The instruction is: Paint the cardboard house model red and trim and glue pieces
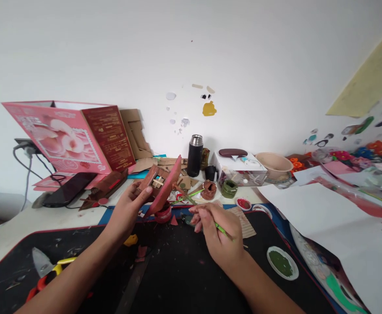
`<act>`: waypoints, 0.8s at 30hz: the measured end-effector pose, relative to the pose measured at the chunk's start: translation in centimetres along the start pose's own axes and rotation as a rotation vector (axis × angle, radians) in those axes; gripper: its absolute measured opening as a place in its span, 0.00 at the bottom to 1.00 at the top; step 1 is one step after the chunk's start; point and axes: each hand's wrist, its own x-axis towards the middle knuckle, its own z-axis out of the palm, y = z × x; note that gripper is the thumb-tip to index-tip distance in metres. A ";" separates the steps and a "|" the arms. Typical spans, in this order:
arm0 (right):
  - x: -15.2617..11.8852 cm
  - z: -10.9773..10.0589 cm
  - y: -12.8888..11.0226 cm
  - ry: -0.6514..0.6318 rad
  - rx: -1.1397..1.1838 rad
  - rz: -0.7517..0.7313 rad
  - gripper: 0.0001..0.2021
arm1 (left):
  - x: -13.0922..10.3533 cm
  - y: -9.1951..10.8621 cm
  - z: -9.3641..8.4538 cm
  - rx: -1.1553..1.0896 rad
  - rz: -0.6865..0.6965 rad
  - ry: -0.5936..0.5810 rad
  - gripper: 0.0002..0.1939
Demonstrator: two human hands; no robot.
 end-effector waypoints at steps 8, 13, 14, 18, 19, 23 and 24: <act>0.1 -0.5 0.3 0.035 -0.013 0.018 0.13 | 0.1 -0.2 -0.3 0.140 0.012 -0.013 0.38; 0.1 -0.6 0.5 0.047 0.012 0.031 0.12 | 0.1 -0.2 -0.2 0.180 0.013 -0.010 0.38; 0.1 -0.6 0.5 0.052 0.013 0.025 0.12 | 0.1 -0.1 -0.2 0.180 0.016 -0.011 0.38; 0.2 -0.6 0.7 0.064 0.004 0.011 0.11 | 0.1 0.0 -0.1 0.182 0.037 -0.017 0.37; 0.2 -0.6 0.7 0.066 0.001 0.011 0.11 | 0.1 0.0 -0.2 0.185 0.038 -0.020 0.37; 0.4 -0.8 0.7 0.085 -0.011 0.029 0.13 | 0.2 -0.4 -0.6 0.196 -0.009 -0.024 0.39; 0.4 -0.9 0.7 0.089 -0.011 0.036 0.13 | 0.2 -0.6 -0.7 0.198 -0.018 -0.022 0.39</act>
